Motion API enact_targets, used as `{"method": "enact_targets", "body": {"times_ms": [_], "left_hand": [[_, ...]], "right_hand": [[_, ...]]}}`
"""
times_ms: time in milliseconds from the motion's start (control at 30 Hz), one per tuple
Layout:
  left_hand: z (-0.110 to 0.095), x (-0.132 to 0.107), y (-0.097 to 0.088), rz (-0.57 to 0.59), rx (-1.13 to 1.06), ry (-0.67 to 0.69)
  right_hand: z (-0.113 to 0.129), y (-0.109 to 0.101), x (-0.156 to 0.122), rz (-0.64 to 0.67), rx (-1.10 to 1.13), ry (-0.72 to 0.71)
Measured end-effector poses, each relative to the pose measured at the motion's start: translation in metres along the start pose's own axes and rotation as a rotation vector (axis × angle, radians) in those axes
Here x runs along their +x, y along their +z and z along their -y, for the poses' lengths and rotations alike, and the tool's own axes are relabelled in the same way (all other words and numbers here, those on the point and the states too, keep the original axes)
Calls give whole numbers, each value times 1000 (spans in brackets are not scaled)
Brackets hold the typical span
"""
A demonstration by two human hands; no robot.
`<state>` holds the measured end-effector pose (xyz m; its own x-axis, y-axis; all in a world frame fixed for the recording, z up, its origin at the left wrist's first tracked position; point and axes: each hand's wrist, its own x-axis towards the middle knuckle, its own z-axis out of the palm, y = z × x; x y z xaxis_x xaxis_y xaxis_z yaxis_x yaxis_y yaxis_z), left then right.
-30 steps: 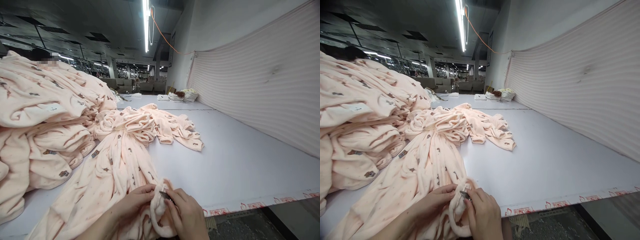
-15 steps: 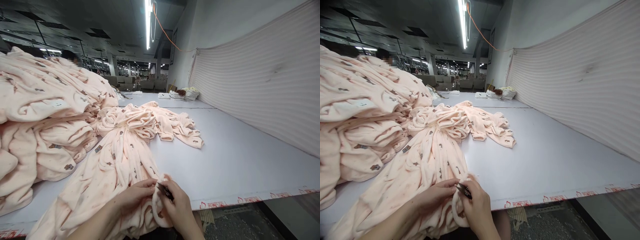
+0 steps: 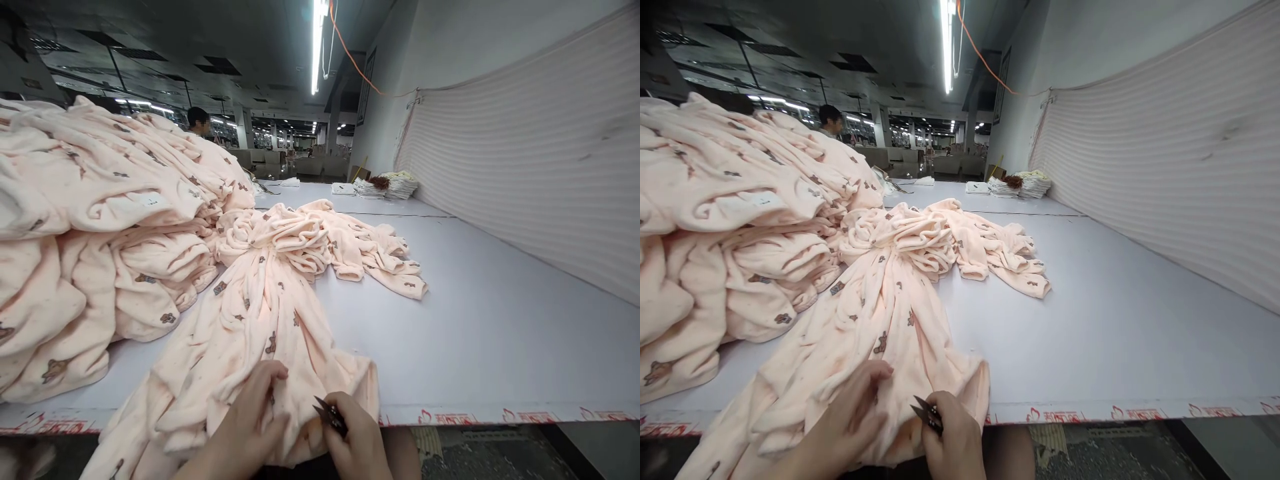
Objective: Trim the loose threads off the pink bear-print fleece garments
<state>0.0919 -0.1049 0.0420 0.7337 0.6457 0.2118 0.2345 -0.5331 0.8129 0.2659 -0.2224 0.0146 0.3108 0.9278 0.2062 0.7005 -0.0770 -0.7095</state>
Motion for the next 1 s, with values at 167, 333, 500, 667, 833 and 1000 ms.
{"method": "enact_targets", "body": {"times_ms": [167,333,500,667,833,1000], "left_hand": [[4,-19,19,-50,437,161],[-1,-15,23,-98,470,332],[-4,-11,21,-180,414,424],[-5,-11,22,-238,374,482],[-5,-12,23,-231,372,435],[-5,-11,24,-263,361,415]], "right_hand": [[-2,-11,-5,-9,-203,-55],[7,-20,-10,-65,-386,-263],[19,-28,-8,-186,-477,-380],[26,-27,-5,-185,-517,-433],[28,-25,-2,-136,-466,-358],[25,-29,-6,-103,-452,-302]]}}
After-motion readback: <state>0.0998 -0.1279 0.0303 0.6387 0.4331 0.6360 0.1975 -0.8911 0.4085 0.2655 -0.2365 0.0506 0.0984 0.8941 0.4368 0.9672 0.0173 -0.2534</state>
